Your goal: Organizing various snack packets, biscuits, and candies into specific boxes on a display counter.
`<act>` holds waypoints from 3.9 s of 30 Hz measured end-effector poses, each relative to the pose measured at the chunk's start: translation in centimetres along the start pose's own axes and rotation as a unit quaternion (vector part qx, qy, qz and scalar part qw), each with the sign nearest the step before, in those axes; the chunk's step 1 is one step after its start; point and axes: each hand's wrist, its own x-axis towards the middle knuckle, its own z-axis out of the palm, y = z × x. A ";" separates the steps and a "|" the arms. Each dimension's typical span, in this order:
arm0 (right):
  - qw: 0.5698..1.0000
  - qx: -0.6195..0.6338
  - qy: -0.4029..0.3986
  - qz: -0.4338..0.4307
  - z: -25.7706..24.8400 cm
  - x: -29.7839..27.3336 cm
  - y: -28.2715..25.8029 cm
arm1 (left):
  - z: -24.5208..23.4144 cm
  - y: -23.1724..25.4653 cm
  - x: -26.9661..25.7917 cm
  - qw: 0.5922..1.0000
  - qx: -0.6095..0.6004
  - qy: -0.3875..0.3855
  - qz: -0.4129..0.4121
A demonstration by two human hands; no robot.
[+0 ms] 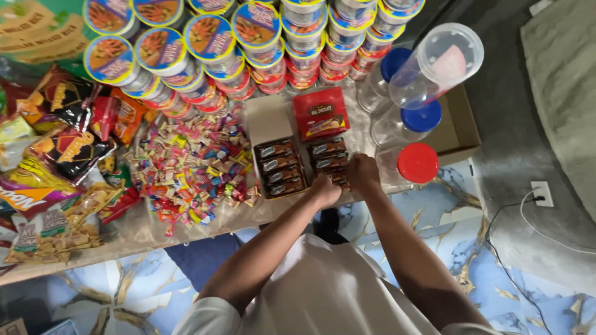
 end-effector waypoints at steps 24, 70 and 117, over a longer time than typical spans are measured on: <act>0.958 0.267 -0.032 0.098 -2.8 -2.6 -3.8 | -3.0 4.2 -5.7 0.991 -0.055 0.116 0.038; 0.886 0.398 -0.190 0.142 0.2 -1.6 -15.0 | -18.6 -6.6 -9.1 0.872 -0.428 0.234 0.045; 0.954 -0.072 -0.039 -0.289 -0.8 -4.5 -16.6 | -18.4 -4.2 -11.9 0.897 0.264 0.279 0.219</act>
